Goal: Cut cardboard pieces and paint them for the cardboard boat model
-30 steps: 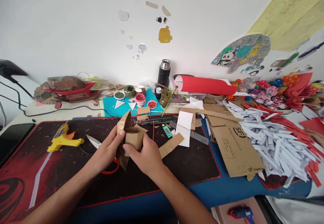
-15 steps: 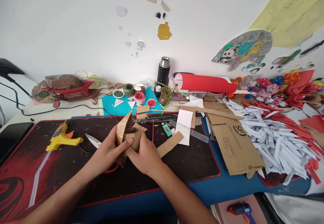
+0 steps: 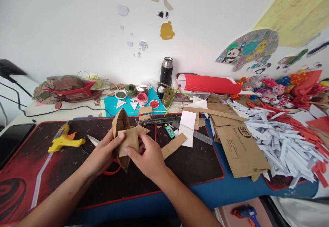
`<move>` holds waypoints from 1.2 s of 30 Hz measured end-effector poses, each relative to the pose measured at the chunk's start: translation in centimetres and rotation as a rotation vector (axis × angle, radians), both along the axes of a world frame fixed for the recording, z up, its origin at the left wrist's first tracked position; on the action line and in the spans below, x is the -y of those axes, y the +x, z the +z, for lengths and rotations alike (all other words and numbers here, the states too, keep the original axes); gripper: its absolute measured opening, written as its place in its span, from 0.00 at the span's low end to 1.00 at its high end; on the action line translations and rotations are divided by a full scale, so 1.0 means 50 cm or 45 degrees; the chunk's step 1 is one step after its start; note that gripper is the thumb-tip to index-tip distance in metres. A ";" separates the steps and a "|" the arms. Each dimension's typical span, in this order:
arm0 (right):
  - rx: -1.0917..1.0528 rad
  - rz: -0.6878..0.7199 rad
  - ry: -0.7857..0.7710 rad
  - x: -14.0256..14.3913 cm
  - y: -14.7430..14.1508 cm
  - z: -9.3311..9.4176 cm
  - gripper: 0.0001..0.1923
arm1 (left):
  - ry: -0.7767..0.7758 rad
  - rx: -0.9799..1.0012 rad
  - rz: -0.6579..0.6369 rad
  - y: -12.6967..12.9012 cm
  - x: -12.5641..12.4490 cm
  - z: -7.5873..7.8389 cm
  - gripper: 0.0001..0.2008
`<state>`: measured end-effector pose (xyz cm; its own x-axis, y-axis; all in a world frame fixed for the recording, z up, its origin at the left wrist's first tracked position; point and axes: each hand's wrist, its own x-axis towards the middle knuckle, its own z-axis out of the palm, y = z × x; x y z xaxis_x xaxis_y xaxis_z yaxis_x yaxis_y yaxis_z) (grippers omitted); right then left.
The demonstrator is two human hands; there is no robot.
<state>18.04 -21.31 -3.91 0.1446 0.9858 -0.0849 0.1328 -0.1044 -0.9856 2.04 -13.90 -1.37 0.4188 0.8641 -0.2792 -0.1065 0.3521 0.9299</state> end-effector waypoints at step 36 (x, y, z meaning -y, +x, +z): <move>0.343 -0.086 0.066 -0.023 -0.014 0.017 0.27 | -0.339 0.304 0.384 0.029 0.001 -0.023 0.32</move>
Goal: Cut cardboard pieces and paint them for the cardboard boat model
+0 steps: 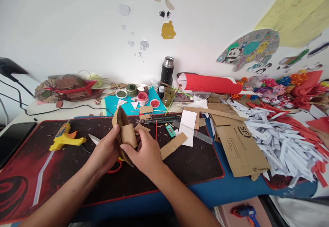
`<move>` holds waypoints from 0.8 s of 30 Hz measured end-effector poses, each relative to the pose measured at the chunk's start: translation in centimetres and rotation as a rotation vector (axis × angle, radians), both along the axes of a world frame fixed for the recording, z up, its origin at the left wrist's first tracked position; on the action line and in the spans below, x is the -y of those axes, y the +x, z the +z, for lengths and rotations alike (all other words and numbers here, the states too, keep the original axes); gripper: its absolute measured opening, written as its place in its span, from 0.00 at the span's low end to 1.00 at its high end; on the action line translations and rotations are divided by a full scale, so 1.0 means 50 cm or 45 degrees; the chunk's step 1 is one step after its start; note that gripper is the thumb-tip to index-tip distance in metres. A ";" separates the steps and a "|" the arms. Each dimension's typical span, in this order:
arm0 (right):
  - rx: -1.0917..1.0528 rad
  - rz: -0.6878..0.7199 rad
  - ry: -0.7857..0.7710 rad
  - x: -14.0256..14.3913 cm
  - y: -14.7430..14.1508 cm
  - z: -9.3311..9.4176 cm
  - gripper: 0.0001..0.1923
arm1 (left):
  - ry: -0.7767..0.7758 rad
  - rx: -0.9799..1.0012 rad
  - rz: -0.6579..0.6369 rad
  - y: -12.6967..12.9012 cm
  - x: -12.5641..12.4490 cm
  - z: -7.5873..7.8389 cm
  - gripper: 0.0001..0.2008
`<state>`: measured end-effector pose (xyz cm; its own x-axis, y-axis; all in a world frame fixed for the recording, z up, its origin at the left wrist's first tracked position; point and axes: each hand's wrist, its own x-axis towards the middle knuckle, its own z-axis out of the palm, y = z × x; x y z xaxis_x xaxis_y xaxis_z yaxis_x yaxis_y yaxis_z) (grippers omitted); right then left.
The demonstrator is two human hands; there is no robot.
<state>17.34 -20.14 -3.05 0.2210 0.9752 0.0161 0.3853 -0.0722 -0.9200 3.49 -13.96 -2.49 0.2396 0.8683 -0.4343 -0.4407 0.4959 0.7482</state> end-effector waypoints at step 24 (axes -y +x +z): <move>-0.756 0.178 -0.109 -0.013 0.019 -0.017 0.30 | -0.242 0.239 -0.272 -0.030 -0.034 0.012 0.22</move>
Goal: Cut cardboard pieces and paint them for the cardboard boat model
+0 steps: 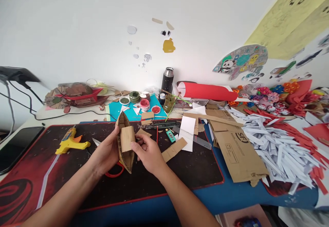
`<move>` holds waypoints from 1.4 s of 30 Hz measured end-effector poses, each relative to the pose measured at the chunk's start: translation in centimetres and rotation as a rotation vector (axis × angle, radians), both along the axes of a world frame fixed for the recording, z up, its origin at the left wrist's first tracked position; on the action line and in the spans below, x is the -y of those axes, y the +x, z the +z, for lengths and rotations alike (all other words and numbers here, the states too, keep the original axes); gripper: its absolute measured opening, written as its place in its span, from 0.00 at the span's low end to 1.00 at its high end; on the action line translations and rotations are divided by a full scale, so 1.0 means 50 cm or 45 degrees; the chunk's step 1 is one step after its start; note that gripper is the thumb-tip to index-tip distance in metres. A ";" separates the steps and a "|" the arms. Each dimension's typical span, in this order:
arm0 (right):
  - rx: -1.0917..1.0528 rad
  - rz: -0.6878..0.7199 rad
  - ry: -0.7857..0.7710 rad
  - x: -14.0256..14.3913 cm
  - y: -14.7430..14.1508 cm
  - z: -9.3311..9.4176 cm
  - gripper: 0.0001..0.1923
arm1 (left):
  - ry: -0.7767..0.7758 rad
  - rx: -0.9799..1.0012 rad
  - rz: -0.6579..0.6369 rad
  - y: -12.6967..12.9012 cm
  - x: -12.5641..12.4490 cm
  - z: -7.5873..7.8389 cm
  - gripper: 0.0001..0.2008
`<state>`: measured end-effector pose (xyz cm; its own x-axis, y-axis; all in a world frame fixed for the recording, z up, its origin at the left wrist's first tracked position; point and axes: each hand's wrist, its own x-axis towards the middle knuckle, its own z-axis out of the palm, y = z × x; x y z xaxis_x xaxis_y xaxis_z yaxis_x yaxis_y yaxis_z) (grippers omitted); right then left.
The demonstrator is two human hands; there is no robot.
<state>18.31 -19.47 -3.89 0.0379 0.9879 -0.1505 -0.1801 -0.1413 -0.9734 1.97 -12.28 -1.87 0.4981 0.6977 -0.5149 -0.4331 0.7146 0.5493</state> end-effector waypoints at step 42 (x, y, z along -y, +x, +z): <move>0.357 -0.390 0.214 -0.049 0.119 0.055 0.29 | 0.355 -0.151 0.311 -0.004 -0.024 0.023 0.20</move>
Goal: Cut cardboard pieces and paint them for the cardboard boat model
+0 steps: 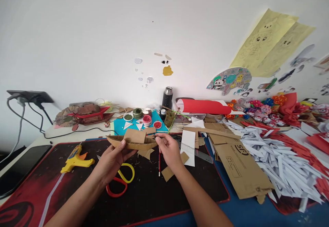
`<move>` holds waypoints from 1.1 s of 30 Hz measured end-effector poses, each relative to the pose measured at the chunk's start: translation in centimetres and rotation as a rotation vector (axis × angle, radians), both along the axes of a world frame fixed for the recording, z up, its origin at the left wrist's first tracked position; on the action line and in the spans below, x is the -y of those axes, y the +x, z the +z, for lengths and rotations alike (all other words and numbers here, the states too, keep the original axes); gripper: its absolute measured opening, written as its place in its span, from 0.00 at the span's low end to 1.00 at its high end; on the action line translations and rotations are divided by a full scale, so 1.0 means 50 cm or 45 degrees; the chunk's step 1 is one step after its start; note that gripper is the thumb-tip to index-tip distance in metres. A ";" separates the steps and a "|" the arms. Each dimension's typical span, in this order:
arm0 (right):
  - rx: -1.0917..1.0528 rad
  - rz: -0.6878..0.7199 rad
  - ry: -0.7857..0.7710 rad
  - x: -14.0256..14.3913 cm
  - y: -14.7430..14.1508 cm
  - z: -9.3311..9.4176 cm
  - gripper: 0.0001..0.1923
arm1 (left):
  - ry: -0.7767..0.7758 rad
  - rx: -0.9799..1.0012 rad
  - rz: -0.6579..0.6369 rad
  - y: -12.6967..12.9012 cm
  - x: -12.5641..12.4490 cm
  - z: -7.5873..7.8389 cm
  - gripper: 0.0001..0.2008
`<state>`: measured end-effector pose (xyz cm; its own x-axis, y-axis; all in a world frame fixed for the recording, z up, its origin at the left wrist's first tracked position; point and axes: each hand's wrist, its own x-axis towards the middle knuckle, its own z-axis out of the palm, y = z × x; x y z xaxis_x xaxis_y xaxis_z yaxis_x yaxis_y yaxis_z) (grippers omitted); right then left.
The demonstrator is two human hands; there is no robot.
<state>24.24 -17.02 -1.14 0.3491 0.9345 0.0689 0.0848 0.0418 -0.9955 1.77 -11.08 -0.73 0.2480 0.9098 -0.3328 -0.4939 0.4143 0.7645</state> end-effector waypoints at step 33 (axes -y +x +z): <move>0.144 0.571 -0.203 0.027 -0.051 -0.027 0.23 | 0.395 -0.534 -0.383 -0.046 0.014 0.009 0.26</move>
<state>21.67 -18.35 -2.51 -0.0919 0.9931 -0.0731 0.2015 -0.0534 -0.9780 -0.53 -11.79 -0.29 0.4145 0.8903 -0.1883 -0.0200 0.2158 0.9762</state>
